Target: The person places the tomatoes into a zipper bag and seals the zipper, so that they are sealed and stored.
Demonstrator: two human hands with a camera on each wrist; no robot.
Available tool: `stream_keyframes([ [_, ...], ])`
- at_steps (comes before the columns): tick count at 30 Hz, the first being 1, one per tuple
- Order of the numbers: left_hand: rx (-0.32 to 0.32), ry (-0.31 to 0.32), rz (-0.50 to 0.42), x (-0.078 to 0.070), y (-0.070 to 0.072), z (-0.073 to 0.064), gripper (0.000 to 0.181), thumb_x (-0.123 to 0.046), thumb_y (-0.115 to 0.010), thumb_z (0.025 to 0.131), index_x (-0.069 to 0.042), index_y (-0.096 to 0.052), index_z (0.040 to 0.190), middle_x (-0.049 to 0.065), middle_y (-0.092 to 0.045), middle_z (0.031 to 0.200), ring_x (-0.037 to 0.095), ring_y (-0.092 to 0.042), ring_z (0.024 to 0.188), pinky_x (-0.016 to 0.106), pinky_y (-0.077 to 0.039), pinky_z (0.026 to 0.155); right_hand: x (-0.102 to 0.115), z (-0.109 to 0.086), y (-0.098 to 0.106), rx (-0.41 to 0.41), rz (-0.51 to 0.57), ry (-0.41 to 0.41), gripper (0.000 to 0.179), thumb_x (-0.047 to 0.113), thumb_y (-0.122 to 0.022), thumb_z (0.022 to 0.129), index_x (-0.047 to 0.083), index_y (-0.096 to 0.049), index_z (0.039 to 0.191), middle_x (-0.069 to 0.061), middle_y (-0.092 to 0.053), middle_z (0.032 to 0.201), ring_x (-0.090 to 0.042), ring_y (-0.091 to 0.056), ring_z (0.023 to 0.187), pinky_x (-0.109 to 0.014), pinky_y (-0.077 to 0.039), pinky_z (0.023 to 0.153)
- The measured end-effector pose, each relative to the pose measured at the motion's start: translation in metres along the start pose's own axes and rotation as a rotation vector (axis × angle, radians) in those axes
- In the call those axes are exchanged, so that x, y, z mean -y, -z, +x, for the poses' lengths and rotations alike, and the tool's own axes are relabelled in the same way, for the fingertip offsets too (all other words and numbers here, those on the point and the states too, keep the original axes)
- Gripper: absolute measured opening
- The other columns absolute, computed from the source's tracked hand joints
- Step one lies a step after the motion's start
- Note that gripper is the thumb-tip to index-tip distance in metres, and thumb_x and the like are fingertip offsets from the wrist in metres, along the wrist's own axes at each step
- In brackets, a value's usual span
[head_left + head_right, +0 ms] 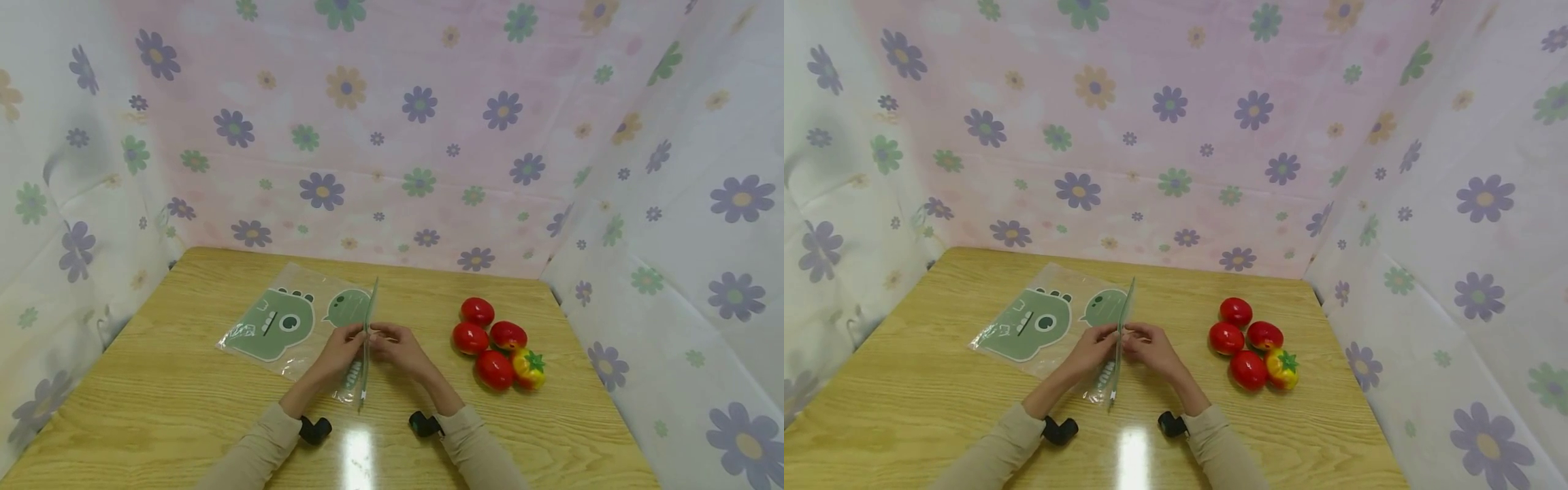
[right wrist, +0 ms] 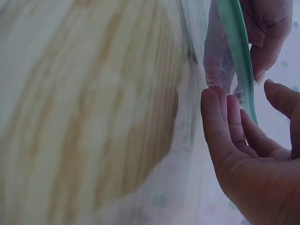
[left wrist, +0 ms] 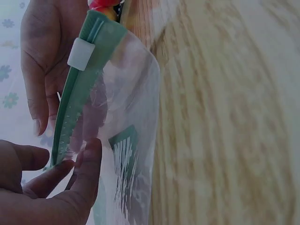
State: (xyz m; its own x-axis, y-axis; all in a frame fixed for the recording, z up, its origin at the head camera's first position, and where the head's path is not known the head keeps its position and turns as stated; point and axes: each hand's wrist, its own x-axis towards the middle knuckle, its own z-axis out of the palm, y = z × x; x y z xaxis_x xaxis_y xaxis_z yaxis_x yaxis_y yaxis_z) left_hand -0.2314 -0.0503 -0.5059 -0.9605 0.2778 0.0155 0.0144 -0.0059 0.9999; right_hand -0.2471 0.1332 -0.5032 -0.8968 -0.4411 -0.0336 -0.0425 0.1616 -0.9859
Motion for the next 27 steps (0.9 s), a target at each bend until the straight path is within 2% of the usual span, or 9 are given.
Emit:
stream_keyframes([
  [2,-0.021,0.017,-0.018,0.0,-0.001,0.0,0.037,-0.008,-0.047,0.108,0.013,-0.053,0.138,0.024,-0.067,0.117,0.018,-0.066,0.096,0.027,-0.057,0.082,0.001,0.0,-0.002,-0.012,-0.018,0.006,0.047,0.013,-0.06,0.103,-0.008,-0.049,0.144,-0.026,-0.06,0.125,-0.024,-0.068,0.106,-0.044,-0.06,0.091],
  [10,-0.107,-0.022,0.013,0.0,-0.003,-0.001,0.033,-0.007,-0.055,0.105,0.012,-0.06,0.131,0.027,-0.066,0.12,0.016,-0.066,0.093,0.029,-0.059,0.08,0.006,-0.002,-0.007,-0.053,-0.037,0.045,0.044,0.009,-0.062,0.101,-0.008,-0.051,0.14,-0.029,-0.055,0.127,-0.037,-0.067,0.111,-0.039,-0.063,0.085],
  [13,-0.125,-0.045,0.003,0.0,-0.003,-0.002,0.031,-0.003,-0.055,0.104,0.013,-0.06,0.13,0.029,-0.066,0.119,0.022,-0.068,0.096,0.028,-0.06,0.08,0.008,-0.003,-0.009,-0.075,-0.042,0.055,0.043,0.007,-0.063,0.1,-0.008,-0.052,0.139,-0.028,-0.055,0.127,-0.036,-0.068,0.109,-0.037,-0.063,0.083],
  [20,-0.186,-0.105,0.067,0.0,-0.006,-0.001,0.035,0.009,-0.054,0.096,0.018,-0.055,0.13,0.032,-0.068,0.115,0.04,-0.069,0.106,0.038,-0.061,0.088,0.011,0.0,-0.012,-0.144,-0.061,0.091,0.042,0.0,-0.064,0.097,-0.009,-0.051,0.136,-0.031,-0.054,0.125,-0.029,-0.069,0.091,-0.033,-0.063,0.074],
  [23,-0.206,-0.095,0.081,-0.001,-0.007,0.0,0.036,0.011,-0.054,0.093,0.019,-0.055,0.129,0.032,-0.068,0.113,0.04,-0.07,0.103,0.036,-0.061,0.086,0.012,0.0,-0.012,-0.15,-0.068,0.091,0.042,-0.002,-0.063,0.097,-0.008,-0.051,0.137,-0.03,-0.054,0.125,-0.024,-0.068,0.089,-0.029,-0.062,0.071],
  [27,-0.235,-0.049,0.072,-0.003,-0.008,0.002,0.037,0.011,-0.056,0.092,0.018,-0.057,0.128,0.03,-0.069,0.112,0.034,-0.07,0.1,0.031,-0.061,0.081,0.015,0.0,-0.012,-0.126,-0.068,0.082,0.041,-0.003,-0.06,0.098,-0.005,-0.051,0.139,-0.027,-0.054,0.127,-0.021,-0.068,0.087,-0.027,-0.062,0.069],
])
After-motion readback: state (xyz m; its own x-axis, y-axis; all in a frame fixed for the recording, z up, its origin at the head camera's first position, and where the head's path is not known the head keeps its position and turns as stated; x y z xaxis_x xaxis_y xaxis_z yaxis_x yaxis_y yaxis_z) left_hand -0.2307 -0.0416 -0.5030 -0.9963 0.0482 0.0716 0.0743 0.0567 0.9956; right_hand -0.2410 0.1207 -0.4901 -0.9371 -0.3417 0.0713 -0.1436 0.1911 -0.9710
